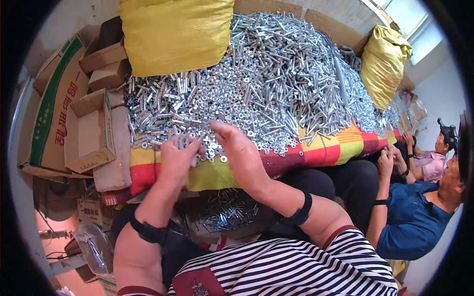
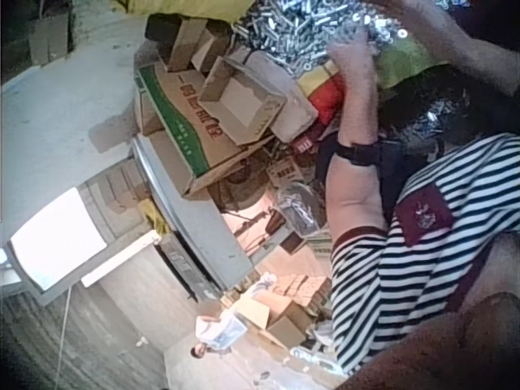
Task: Manually assemble washers onto metal bolts from a large pile of components.
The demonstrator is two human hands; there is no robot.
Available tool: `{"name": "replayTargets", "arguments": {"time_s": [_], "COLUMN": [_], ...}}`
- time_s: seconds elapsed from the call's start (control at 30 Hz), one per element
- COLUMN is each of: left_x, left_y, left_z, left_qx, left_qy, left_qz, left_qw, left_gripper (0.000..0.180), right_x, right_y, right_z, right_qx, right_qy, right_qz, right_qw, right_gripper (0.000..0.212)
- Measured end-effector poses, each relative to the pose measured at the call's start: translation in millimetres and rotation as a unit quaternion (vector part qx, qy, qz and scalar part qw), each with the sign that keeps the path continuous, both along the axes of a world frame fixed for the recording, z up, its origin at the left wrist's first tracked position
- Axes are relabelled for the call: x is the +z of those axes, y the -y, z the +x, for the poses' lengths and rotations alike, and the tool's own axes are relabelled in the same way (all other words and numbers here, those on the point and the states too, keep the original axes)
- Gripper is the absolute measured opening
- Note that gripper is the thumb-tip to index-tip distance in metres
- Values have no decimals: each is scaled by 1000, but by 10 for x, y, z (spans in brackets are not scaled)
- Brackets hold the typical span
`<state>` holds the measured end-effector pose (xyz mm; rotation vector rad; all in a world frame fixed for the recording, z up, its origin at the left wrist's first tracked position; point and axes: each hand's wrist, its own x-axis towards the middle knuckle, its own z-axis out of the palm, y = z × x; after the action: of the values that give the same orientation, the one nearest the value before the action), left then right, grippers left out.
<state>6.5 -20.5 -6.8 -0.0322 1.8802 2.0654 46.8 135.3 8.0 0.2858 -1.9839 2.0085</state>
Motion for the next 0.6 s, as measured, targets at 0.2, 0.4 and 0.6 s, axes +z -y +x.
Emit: {"name": "replayTargets", "arguments": {"time_s": [0.2,0.4,0.6], "left_x": [103,141,-2], "left_y": [283,240,288], "left_z": [178,111,85], "left_qx": [-217,-57,-67], "left_qy": [102,242,85], "left_qz": [-60,76,-52], "left_qw": [969,966,993], "left_gripper": [13,22,13], "right_x": [-199,-373,-172], "right_y": [-185,-113,-158], "right_z": [-9,-56,-64], "right_qx": [-4,15,29], "right_qy": [-23,-1,41], "right_qz": [345,542,523], "right_qw": [938,840,851], "right_gripper": [8,10,8]}}
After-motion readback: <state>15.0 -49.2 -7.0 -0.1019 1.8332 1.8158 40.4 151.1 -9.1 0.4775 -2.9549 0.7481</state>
